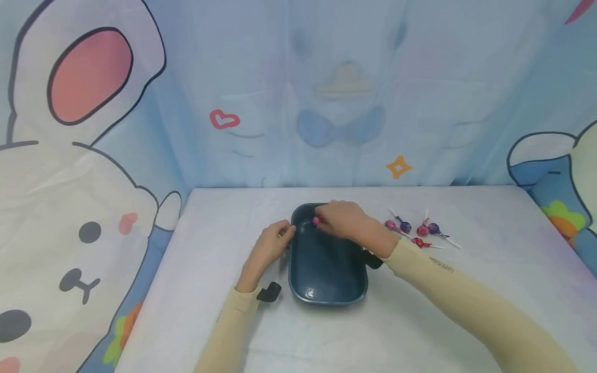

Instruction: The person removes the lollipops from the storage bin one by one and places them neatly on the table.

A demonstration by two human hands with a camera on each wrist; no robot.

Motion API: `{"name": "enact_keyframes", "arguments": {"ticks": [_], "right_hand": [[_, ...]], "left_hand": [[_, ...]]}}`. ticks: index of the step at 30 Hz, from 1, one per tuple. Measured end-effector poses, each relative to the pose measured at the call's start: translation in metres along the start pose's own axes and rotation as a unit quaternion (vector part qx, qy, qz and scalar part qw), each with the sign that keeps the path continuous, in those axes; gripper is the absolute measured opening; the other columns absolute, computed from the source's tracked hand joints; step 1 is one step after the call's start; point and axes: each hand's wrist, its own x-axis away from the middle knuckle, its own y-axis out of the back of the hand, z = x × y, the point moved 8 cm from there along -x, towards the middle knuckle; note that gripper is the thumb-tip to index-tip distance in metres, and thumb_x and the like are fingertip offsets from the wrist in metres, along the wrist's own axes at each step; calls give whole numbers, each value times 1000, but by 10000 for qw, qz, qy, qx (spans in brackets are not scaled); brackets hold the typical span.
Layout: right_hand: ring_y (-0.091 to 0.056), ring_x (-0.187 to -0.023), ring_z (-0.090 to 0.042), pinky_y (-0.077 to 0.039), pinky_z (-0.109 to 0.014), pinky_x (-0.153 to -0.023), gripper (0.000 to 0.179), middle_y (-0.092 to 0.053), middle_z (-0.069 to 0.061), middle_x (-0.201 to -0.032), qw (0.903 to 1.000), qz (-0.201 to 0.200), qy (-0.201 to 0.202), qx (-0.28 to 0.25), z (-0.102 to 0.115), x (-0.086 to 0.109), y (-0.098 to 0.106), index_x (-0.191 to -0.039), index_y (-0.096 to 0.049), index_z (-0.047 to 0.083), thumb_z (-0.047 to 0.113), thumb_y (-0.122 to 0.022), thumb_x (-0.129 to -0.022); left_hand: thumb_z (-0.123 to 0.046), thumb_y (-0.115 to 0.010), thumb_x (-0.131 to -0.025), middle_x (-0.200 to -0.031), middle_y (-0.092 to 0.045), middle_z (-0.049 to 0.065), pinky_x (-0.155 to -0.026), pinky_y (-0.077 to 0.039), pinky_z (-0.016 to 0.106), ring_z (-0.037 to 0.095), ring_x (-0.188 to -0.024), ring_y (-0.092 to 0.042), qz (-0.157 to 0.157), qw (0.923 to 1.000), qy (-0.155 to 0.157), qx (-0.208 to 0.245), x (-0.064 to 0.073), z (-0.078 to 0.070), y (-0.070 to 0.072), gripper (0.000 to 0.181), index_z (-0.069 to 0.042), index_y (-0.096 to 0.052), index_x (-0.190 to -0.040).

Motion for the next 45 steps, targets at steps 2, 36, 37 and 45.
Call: {"name": "enact_keyframes", "arguments": {"ticks": [2, 36, 37, 45], "right_hand": [[-51, -58, -14, -44, -29, -54, 19, -58, 3, -68, 10000, -36, -70, -44, -5, 4, 3, -92, -61, 14, 32, -64, -84], [-63, -91, -25, -49, -47, -77, 35, -66, -11, -108, 9899, -74, -1130, -850, -114, 80, 0, -114, -59, 12, 31, -64, -85], [-62, -91, -26, -49, -47, -77, 36, -65, -12, -108, 9891, -36, -1190, -862, -119, 83, -1, -114, -59, 12, 31, -63, -85], [-60, -79, -22, -49, -45, -71, 45, -65, -14, -103, 9812, 320, -1663, -922, -159, 102, -15, -120, -54, 6, 33, -63, -85]], "left_hand": [[-37, -47, -94, -71, -58, 0, -55, -43, 28, 14, -61, -55, -8, 10000, 11, 7, 0, 0, 1, 27, -17, -53, -77], [-39, -45, -95, -72, -58, 0, -55, -43, 27, 14, -62, -55, 28, 10000, -7, 88, 1, 0, -1, 28, -16, -54, -79], [-39, -45, -95, -72, -58, 0, -55, -43, 27, 14, -62, -55, 24, 10000, -7, 87, 1, 0, -1, 28, -16, -54, -79], [-38, -46, -95, -71, -57, 0, -55, -43, 27, 15, -63, -55, 3, 10000, -3, 46, 1, -1, -1, 28, -17, -54, -79]]}}
